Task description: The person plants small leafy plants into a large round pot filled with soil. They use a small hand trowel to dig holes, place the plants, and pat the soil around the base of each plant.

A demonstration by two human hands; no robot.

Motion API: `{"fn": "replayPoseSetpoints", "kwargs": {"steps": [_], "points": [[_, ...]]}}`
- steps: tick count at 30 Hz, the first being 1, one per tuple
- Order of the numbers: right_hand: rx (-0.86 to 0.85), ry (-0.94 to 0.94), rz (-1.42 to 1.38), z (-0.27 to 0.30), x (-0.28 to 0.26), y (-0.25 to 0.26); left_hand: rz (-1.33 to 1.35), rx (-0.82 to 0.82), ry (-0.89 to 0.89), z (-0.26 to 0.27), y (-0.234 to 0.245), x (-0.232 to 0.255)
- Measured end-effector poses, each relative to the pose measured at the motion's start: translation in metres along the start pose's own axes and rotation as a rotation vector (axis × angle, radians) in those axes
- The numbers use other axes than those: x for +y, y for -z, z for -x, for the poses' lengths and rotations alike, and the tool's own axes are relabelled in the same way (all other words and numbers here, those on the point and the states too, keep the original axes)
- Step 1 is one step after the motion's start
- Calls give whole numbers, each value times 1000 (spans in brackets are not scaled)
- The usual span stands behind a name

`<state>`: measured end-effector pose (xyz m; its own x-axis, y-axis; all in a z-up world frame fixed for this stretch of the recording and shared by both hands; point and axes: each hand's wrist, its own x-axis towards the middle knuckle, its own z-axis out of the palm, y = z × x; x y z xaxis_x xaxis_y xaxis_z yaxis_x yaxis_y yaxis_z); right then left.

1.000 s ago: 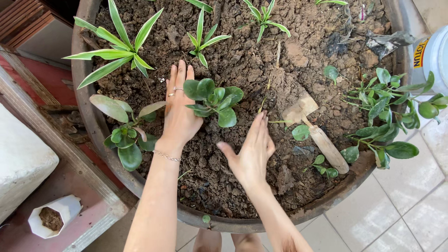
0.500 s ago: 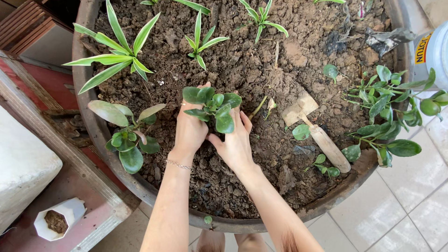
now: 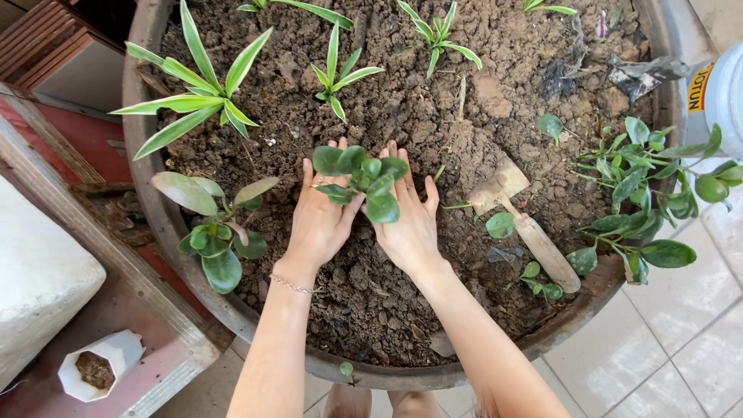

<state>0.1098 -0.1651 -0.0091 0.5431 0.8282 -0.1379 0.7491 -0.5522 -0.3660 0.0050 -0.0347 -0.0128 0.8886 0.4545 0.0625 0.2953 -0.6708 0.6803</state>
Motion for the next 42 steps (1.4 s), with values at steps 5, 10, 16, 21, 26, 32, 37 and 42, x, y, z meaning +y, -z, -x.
{"fn": "replayPoseSetpoints", "kwargs": {"steps": [5,10,16,21,26,32,37,42], "points": [[-17,-24,103,-3,-7,1,-3,24,43,-2,-8,-2],[-22,-25,67,-7,-11,-5,-28,39,41,-2,-12,-6],[-48,-42,48,-14,-11,3,-113,-30,65,-10,-6,1],[35,29,-198,-8,-3,6,25,43,28,0,-3,0],[-100,102,-109,-6,-5,11,-330,-2,154,18,-5,9],[-127,171,97,-1,-4,16,-364,-18,218,24,-20,21],[-121,167,139,-4,-5,22,-426,-56,256,16,-24,27],[-68,188,150,-6,-8,21,-414,-66,260,16,-30,22]]}}
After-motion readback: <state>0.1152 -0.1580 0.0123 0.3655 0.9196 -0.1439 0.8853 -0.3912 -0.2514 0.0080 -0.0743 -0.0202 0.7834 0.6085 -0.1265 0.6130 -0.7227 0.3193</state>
